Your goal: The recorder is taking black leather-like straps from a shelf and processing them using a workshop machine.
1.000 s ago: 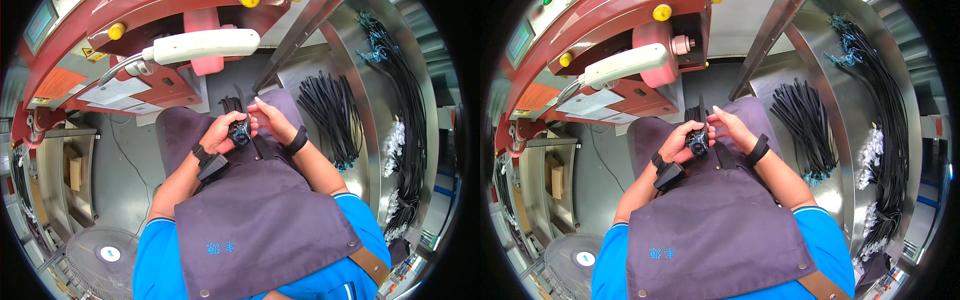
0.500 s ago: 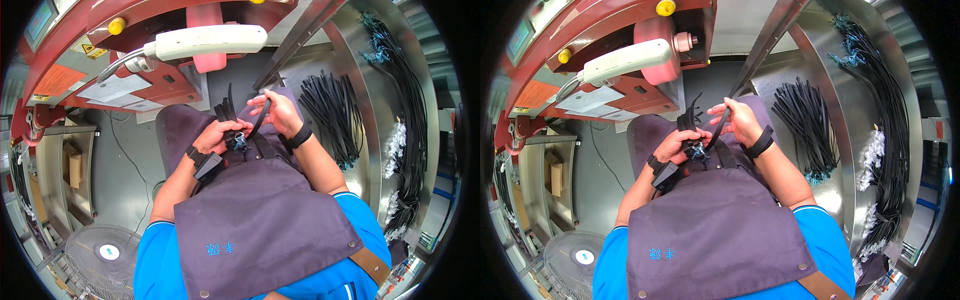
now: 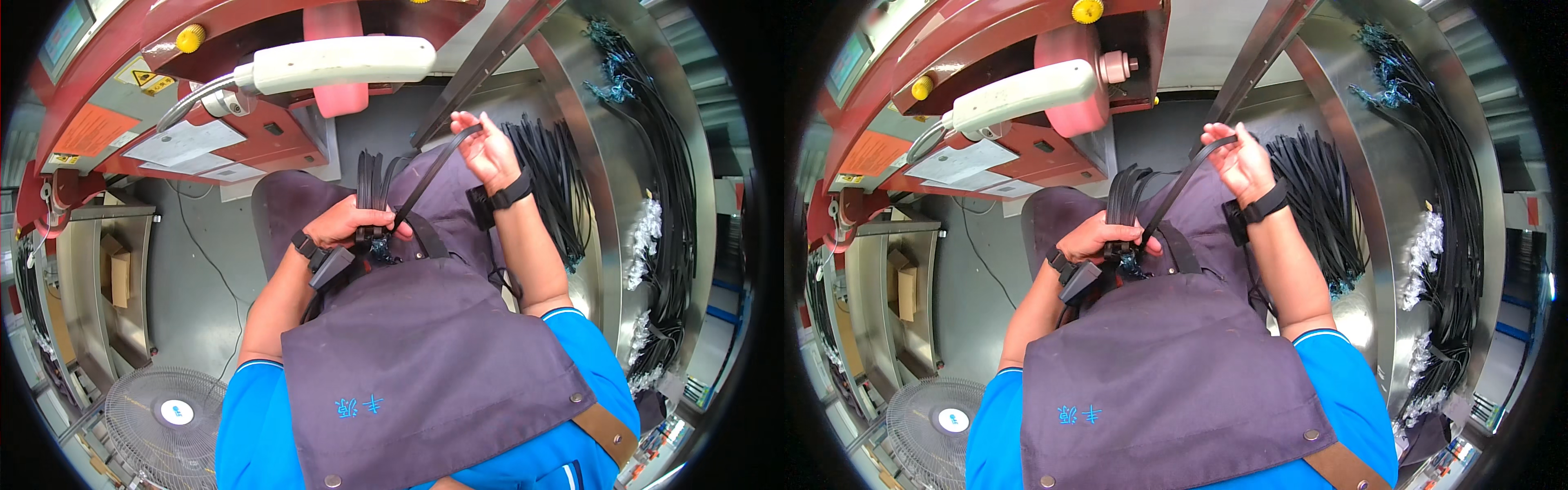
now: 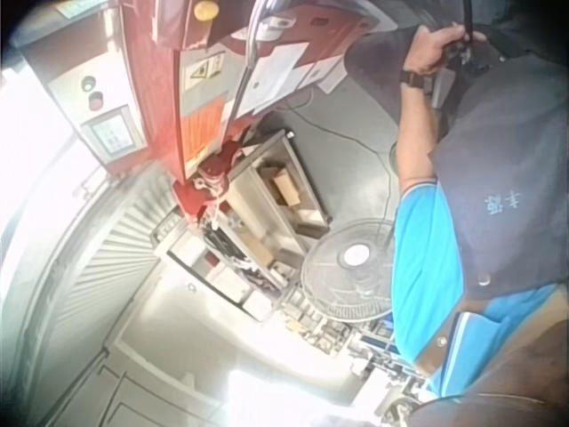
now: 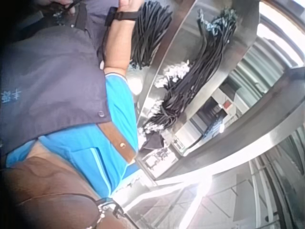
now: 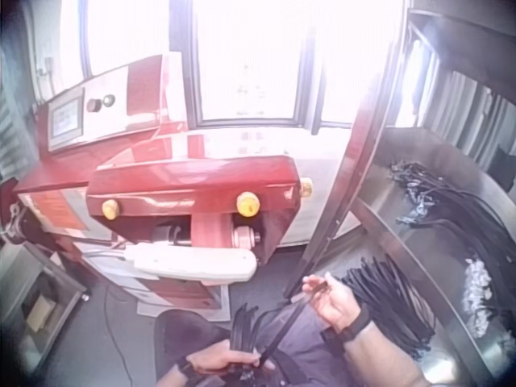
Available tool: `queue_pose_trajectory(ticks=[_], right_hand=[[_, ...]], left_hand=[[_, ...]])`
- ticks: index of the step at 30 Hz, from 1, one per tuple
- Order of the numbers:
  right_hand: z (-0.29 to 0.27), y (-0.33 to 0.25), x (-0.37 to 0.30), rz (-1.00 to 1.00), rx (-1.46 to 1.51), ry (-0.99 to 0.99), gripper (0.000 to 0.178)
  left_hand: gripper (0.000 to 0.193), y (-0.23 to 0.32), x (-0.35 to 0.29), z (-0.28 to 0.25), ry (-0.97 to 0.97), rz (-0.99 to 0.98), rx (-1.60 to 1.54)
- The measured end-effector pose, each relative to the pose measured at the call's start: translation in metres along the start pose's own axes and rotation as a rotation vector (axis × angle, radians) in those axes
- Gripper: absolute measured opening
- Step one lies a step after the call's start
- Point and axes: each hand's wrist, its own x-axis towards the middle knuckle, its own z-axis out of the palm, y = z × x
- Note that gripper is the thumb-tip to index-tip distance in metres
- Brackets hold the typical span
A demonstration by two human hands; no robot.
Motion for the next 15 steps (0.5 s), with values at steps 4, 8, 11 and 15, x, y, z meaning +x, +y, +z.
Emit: queue_pose_trajectory(ticks=[4, 8, 11, 15], right_hand=[[-0.008, -0.006, 0.013, -0.023, -0.019, 0.12, 0.044], [-0.006, 0.02, -0.001, 0.162, -0.271, 0.121, 0.046], [0.01, 0.054, -0.031, 0.357, -0.424, 0.046, 0.049], [0.011, 0.07, -0.048, 0.682, -0.208, -0.37, 0.051]], left_hand=[[0.013, 0.008, -0.004, 0.014, -0.03, 0.032, -0.182], [0.014, 0.019, 0.003, 0.034, -0.012, 0.072, -0.304], [0.027, 0.015, 0.01, 0.039, 0.073, 0.073, -0.368], [0.035, -0.002, 0.018, 0.046, 0.035, 0.031, -0.32]])
